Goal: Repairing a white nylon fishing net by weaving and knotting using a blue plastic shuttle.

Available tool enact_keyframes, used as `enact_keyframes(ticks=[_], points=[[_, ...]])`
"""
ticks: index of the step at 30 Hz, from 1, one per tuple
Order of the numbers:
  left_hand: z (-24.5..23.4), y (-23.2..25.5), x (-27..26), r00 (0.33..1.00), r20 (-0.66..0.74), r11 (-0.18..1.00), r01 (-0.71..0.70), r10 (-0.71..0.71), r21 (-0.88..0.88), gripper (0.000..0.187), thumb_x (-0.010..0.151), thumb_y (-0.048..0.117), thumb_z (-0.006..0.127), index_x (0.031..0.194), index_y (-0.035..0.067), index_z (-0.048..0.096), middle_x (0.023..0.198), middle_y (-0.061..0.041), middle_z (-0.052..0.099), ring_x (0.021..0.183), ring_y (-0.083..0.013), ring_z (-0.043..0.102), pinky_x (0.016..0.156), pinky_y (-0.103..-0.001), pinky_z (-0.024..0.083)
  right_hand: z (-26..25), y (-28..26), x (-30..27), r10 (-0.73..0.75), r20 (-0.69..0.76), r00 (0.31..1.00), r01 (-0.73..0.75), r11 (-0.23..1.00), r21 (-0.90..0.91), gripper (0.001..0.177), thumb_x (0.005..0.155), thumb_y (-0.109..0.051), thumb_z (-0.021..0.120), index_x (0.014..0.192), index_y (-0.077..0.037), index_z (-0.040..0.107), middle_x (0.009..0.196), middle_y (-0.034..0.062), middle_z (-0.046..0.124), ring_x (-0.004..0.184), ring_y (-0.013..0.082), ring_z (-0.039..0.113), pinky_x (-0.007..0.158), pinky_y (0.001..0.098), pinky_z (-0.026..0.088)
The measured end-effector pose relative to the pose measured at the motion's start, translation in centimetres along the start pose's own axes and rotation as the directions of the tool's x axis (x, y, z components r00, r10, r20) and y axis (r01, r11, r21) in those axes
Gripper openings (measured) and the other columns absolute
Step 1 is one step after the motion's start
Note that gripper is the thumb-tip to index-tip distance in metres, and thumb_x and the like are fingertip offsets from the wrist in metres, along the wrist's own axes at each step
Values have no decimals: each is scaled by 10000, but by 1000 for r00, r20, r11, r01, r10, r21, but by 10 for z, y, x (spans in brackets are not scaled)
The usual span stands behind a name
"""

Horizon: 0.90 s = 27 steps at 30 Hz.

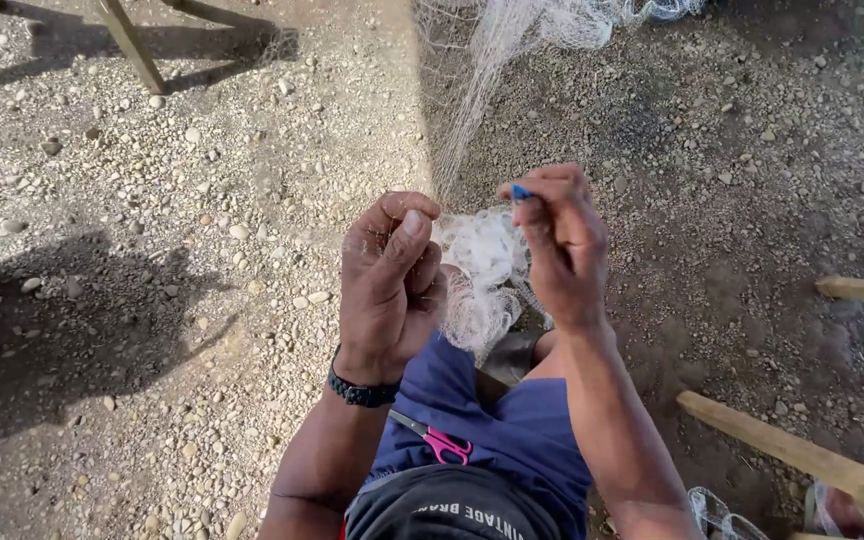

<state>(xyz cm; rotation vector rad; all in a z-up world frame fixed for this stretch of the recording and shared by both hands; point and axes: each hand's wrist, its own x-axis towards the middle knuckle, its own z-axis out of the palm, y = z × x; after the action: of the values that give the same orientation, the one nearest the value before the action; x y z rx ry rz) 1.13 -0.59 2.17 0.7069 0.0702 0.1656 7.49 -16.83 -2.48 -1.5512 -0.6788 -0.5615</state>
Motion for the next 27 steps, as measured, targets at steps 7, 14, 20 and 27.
enact_keyframes(ticks=[7, 14, 20, 27], points=[[4, 11, -8, 983, -10, 971, 177, -181, -161, 179, 968, 182, 705, 988, 35, 605, 673, 77, 327, 420, 9, 300, 339, -137, 257, 39, 3, 10, 137, 71, 988, -148, 973, 178, 257, 1065, -206, 623, 1082, 49, 654, 945, 126, 568, 799, 163, 597, 730, 332, 538], [4, 5, -5, 974, 41, 949, 227, -224, -217, 144, 992, 160, 676, 997, 35, 603, 676, 71, 320, 405, -11, 342, 325, -141, 282, 41, -18, 15, 87, 57, 995, -98, 963, 250, 216, 1051, -207, 606, 1031, 6, 629, 941, 115, 567, 832, 144, 560, 755, 347, 566], [8, -10, -3, 985, 24, 974, 172, -171, -149, 177, 963, 185, 714, 1024, 42, 630, 612, 41, 450, 408, -55, 481, 339, -142, 371, 44, -19, 7, 80, -100, 992, -32, 911, 412, 245, 1040, -237, 587, 1041, 7, 606, 979, 96, 544, 922, 133, 551, 784, 359, 576], [24, -32, -6, 998, 53, 996, 24, -19, -81, 256, 1045, 229, 624, 1126, -12, 650, 623, 32, 380, 485, 2, 365, 402, -127, 312, 24, -28, 6, 60, -266, 962, 75, 880, 468, 276, 1097, -263, 480, 1245, -46, 399, 888, 145, 533, 861, 150, 539, 749, 309, 520]])
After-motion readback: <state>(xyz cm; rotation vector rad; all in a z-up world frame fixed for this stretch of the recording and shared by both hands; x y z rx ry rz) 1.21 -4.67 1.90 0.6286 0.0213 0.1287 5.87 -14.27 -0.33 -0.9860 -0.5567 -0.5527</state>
